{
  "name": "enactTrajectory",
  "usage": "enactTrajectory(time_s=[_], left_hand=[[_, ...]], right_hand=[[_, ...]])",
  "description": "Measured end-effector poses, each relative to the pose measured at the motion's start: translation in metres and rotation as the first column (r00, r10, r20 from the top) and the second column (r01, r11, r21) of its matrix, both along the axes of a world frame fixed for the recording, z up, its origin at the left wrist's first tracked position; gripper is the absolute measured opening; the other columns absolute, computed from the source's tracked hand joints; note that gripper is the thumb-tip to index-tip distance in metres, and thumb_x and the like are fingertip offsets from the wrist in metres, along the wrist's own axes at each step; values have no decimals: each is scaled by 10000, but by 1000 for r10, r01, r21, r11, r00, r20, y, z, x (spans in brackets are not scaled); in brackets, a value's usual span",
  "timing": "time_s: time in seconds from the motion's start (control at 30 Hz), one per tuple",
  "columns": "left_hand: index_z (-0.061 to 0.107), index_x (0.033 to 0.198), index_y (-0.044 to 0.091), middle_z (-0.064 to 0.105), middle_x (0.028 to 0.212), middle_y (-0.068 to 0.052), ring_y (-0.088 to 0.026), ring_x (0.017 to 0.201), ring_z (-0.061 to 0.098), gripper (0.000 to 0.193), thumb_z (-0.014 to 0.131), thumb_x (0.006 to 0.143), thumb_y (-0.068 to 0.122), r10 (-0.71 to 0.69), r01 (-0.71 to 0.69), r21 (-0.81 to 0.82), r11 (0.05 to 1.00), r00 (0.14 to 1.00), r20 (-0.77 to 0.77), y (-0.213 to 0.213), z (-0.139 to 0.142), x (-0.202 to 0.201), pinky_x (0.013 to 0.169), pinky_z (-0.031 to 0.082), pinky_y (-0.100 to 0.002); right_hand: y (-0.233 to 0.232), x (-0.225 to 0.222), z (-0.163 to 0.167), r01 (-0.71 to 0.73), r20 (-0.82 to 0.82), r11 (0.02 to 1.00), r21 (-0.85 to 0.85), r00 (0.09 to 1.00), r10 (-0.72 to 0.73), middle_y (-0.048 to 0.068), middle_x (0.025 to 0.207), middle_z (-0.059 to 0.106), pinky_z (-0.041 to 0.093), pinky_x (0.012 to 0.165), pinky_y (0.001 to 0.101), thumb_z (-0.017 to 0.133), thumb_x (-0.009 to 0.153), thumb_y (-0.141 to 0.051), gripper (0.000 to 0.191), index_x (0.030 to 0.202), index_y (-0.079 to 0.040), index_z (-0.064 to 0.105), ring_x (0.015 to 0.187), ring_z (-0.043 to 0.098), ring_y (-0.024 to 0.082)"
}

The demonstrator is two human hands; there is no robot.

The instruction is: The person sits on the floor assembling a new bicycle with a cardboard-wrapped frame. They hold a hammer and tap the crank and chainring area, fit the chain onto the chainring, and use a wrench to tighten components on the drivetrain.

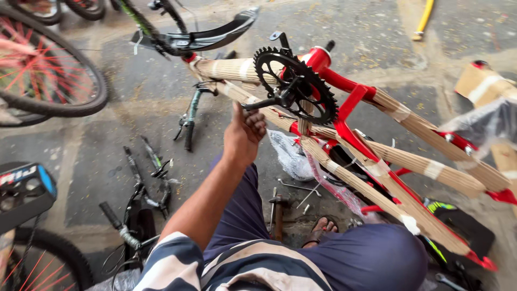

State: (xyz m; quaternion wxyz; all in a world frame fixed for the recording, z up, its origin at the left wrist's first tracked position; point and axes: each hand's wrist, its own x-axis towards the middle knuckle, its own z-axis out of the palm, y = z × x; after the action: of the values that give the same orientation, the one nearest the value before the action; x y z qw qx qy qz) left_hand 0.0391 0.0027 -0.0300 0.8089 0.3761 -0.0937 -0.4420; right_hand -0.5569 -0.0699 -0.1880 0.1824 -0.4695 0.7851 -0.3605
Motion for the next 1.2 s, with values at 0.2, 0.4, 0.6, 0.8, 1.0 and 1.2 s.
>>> enactTrajectory(time_s=[0.2,0.4,0.6,0.8,1.0,1.2], left_hand=[[618,1152,61,606,880,-15,-132,758,560,205,576,1071,244,374,-300,-227,927,793,480,-38,92,38,692,494,-299],[577,1135,12,668,979,-72,-164,895,680,218,590,1153,229,302,105,-313,944,106,947,-40,176,26,822,561,-300],[667,1097,36,690,888,-44,-110,756,644,340,514,1135,337,261,53,-344,938,548,795,-63,173,63,693,532,-283],[682,1128,21,679,938,-42,-104,840,612,315,640,1076,328,-114,228,-25,973,573,812,-106,139,87,762,521,-289],[698,1197,49,740,1054,-32,-119,981,696,382,705,1017,387,-355,492,108,864,441,824,-156,130,86,887,586,-297],[729,1242,81,736,1085,6,-101,1013,662,410,743,1001,414,-453,599,173,782,355,818,-184,115,72,890,547,-296]], right_hand=[[-26,48,99,-163,131,886,-435,962,241,158,1040,711,540,799,358,719,1075,-118,246,1304,-47,665,916,667,246],[-60,144,261,-545,-34,518,-659,710,704,139,1044,719,547,807,313,729,1098,-84,248,1331,-32,662,912,673,200],[-153,348,315,-869,-339,52,-491,246,908,140,1151,748,575,892,321,727,1094,-96,265,1332,3,662,1022,727,181],[-176,416,294,-934,-71,215,-285,245,967,87,1039,783,560,852,317,778,933,-153,297,1218,-79,745,913,708,139],[-196,422,277,-950,30,158,-268,156,987,32,1075,766,572,847,305,754,919,-42,375,1291,-85,729,935,700,98],[-192,419,277,-924,222,121,-363,40,974,46,1038,760,586,828,266,698,949,-5,361,1305,-65,714,897,694,73]])
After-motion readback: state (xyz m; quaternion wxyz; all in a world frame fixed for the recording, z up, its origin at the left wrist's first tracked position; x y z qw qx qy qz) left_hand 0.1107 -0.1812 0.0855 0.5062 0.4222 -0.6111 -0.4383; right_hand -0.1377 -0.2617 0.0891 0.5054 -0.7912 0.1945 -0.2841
